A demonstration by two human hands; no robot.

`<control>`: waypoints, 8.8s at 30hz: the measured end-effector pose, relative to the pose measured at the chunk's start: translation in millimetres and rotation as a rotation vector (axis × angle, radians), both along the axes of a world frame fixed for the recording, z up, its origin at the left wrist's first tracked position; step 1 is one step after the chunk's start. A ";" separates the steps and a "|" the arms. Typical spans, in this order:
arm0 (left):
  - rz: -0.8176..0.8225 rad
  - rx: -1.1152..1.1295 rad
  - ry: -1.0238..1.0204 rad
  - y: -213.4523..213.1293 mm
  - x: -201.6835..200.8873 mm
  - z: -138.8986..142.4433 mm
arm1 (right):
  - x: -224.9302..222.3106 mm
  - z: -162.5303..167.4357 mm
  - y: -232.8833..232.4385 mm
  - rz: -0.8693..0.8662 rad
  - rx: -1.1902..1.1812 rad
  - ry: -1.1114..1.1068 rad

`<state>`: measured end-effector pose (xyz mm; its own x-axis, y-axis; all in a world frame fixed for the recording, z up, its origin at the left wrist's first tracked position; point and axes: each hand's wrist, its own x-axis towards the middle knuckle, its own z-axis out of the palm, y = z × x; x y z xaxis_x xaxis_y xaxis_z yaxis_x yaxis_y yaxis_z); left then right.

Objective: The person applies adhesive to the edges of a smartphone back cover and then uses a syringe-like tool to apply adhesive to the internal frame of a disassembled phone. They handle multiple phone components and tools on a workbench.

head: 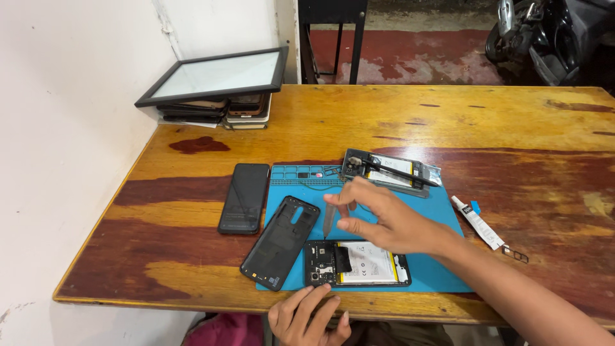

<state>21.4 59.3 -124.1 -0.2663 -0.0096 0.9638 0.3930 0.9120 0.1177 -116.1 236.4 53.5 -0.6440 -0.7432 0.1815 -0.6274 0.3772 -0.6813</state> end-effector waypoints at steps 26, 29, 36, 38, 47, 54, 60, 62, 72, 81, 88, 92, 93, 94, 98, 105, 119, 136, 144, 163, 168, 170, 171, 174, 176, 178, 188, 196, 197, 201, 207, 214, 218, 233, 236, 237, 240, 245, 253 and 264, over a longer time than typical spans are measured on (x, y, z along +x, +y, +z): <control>-0.009 -0.033 0.049 -1.2 -4.2 3.7 | 4.8 -13.5 -6.3 0.115 -0.363 0.213; -0.008 -0.030 0.039 -1.0 -4.6 4.0 | 6.4 -16.9 -7.7 0.104 -0.339 0.210; -0.004 0.006 -0.011 2.2 -0.8 -2.4 | -23.6 -11.5 18.2 -0.044 -0.550 0.174; -0.007 -0.008 -0.006 1.2 -2.2 -4.4 | -38.8 -9.5 33.5 -0.129 -0.495 0.253; 0.022 -0.040 0.003 -0.1 -2.3 -6.2 | -53.2 -20.6 43.3 -0.280 -0.337 0.249; 0.013 -0.048 0.020 -1.0 -3.0 -5.1 | -50.0 -18.3 38.6 -0.289 -0.323 0.252; -0.004 -0.034 0.006 -0.3 -2.2 -8.1 | -51.1 -18.7 39.9 -0.306 -0.322 0.195; 0.001 -0.029 0.002 0.1 -2.4 -9.9 | -51.7 -19.7 39.1 -0.271 -0.327 0.257; -0.008 0.041 -0.090 5.1 3.3 4.7 | -48.3 -14.8 39.8 -0.225 -0.502 0.148; -0.183 0.255 -0.184 -4.7 14.1 79.2 | -7.4 -12.2 18.7 -0.057 -0.679 -0.254; -0.173 0.203 -0.127 -18.0 21.7 80.1 | 28.0 -24.9 -2.9 0.055 -0.560 -0.317; -0.138 0.250 -0.119 -20.6 23.7 63.6 | 32.0 -35.6 -11.8 0.039 -0.549 -0.340; -0.129 0.244 -0.117 -21.7 23.5 60.1 | 32.2 -37.7 -12.8 0.031 -0.553 -0.361; -0.119 0.240 -0.116 -22.5 23.5 57.1 | 32.5 -39.6 -13.8 0.032 -0.555 -0.359; -0.076 0.225 -0.118 -20.9 22.9 49.9 | 32.8 -43.7 -16.5 0.036 -0.557 -0.339; -0.083 0.222 -0.131 -21.2 23.2 48.6 | 30.8 -44.1 -18.8 0.068 -0.569 -0.327; -0.059 0.221 -0.169 -18.8 24.8 46.2 | 32.5 -42.7 -17.5 0.051 -0.535 -0.331; -0.036 0.190 -0.173 -19.8 23.8 43.8 | 34.3 -43.4 -18.2 0.092 -0.555 -0.290; -0.026 0.186 -0.174 -19.3 23.2 46.1 | 36.9 -42.6 -18.0 0.179 -0.580 -0.222; 0.079 0.159 -0.150 -14.2 21.9 47.1 | 56.5 -8.5 -17.6 0.426 -0.393 0.111; 0.043 0.181 -0.139 -15.9 21.2 46.5 | 51.3 -3.8 -14.5 0.392 -0.319 0.154; 0.046 0.178 -0.141 -15.6 21.3 46.1 | 51.2 -5.8 -13.7 0.404 -0.371 0.154; 0.050 0.175 -0.147 -15.5 21.7 46.2 | 51.4 -7.5 -13.4 0.410 -0.398 0.153; 0.053 0.182 -0.175 -14.7 22.4 48.1 | 53.4 -16.8 -17.7 0.367 -0.428 0.070; 0.047 0.199 -0.198 -13.8 22.8 51.3 | 53.3 -21.5 -17.3 0.333 -0.430 0.073; 0.037 0.223 -0.221 -13.0 24.4 55.9 | 54.0 -25.4 -16.1 0.305 -0.466 0.029; 0.008 0.338 -0.344 -8.1 25.2 77.5 | 54.4 -27.4 -11.8 0.273 -0.565 -0.112; 0.013 0.341 -0.587 -12.8 29.9 100.6 | 52.0 -26.8 -10.7 0.208 -0.574 -0.105; 0.004 0.338 -0.604 -13.2 28.6 102.8 | 51.2 -26.5 -10.7 0.207 -0.584 -0.097; -0.029 0.380 -0.741 -19.0 24.6 105.6 | 49.3 -23.7 -7.7 0.164 -0.599 -0.157; -0.012 0.268 -0.834 -28.8 8.2 100.2 | 43.1 -18.1 -6.7 0.147 -0.607 -0.072; -0.010 0.347 -0.714 -21.2 3.1 101.0 | 38.1 -12.9 -5.2 0.086 -0.719 -0.065; -0.200 0.546 -0.675 -11.9 -0.3 101.5 | 38.8 -12.2 -4.5 0.050 -0.746 -0.071; -0.659 1.062 -0.525 -17.5 -3.6 79.1 | 51.8 -29.5 -13.1 0.187 -0.856 0.097; -0.683 1.128 -0.566 -20.3 -4.5 75.0 | 55.7 -32.0 -14.2 0.227 -0.832 0.113; -0.697 1.144 -0.575 -20.5 -4.3 74.0 | 56.8 -32.8 -14.6 0.238 -0.825 0.117; -0.700 1.143 -0.605 -20.6 -2.5 72.5 | 58.1 -34.6 -15.8 0.256 -0.813 0.094; -0.675 1.135 -0.613 -20.1 -2.3 75.5 | 58.2 -35.4 -15.1 0.250 -0.807 0.085; -0.631 1.105 -0.615 -18.5 -1.5 78.2 | 59.0 -36.5 -14.6 0.254 -0.802 0.100; -0.622 1.117 -0.632 -19.2 -1.6 75.9 | 58.2 -36.2 -14.5 0.259 -0.800 0.099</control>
<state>19.8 40.1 -48.1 -0.8839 -0.3967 0.2479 0.2999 -0.0738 0.9511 -57.9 221.8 17.3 -0.4241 -0.4890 0.7623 -0.6986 -0.3590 -0.6189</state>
